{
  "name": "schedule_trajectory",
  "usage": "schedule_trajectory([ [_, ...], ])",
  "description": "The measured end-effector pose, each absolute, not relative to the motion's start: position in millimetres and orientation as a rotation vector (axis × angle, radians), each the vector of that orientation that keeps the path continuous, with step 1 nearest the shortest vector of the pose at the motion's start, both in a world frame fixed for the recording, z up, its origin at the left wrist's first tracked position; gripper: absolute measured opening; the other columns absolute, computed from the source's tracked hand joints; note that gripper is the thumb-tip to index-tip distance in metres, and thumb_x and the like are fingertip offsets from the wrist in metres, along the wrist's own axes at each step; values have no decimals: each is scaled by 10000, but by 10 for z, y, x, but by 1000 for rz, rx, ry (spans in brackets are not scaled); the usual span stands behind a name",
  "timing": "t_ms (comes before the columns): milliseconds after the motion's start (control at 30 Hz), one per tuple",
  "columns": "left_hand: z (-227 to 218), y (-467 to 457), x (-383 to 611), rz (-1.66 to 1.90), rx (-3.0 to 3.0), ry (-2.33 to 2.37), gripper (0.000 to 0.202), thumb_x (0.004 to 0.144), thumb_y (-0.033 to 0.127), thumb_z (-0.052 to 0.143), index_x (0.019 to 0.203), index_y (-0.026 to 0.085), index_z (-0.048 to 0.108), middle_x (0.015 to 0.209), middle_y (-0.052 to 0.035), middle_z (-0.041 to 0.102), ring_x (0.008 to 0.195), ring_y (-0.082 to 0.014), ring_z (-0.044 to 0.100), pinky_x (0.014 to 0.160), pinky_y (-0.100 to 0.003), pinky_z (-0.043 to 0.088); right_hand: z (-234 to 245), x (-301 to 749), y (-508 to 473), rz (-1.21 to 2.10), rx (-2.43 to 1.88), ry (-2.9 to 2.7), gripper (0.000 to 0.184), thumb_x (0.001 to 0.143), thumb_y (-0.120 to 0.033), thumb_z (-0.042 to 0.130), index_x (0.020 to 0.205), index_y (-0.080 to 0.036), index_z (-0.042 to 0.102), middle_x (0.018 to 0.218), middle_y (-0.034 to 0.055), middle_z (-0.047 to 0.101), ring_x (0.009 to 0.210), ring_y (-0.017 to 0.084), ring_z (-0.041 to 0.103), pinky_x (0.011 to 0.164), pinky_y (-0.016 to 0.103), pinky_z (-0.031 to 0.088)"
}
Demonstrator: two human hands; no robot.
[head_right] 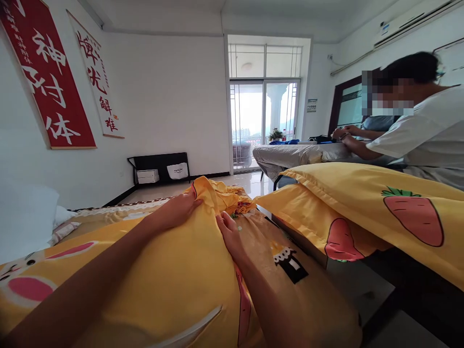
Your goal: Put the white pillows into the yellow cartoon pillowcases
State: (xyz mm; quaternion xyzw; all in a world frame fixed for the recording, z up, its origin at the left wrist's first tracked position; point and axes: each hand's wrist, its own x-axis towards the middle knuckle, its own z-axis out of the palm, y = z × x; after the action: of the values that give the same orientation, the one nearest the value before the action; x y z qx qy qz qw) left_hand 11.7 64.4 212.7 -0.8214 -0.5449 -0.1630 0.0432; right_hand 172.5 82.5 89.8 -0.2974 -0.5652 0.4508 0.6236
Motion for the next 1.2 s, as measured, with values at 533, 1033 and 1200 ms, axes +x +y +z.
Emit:
schedule_trajectory([
  [533,2084,679,112,-785,-2576,-1522,449,894,533,379,586,206,405,630,-11,521,641,-164,486,636,-273,338,698,1849,836,693,-829,-1437,436,792,-578,516,570,-216,412,567,-46,417,560,110,353,526,242,288],
  [1033,2003,291,90,-968,-1935,-1409,232,898,323,440,1033,180,565,993,-104,580,950,-249,537,839,-394,386,960,1474,830,979,-572,-1097,384,690,-569,668,707,-209,536,663,-19,568,614,138,497,540,246,416],
  [1200,1749,22,286,-488,-2175,-1349,200,861,360,511,909,174,567,914,-100,587,866,-236,549,749,-352,426,1039,1479,805,906,-592,-1065,418,666,-615,648,715,-216,538,645,-22,538,625,144,481,562,257,415],
])
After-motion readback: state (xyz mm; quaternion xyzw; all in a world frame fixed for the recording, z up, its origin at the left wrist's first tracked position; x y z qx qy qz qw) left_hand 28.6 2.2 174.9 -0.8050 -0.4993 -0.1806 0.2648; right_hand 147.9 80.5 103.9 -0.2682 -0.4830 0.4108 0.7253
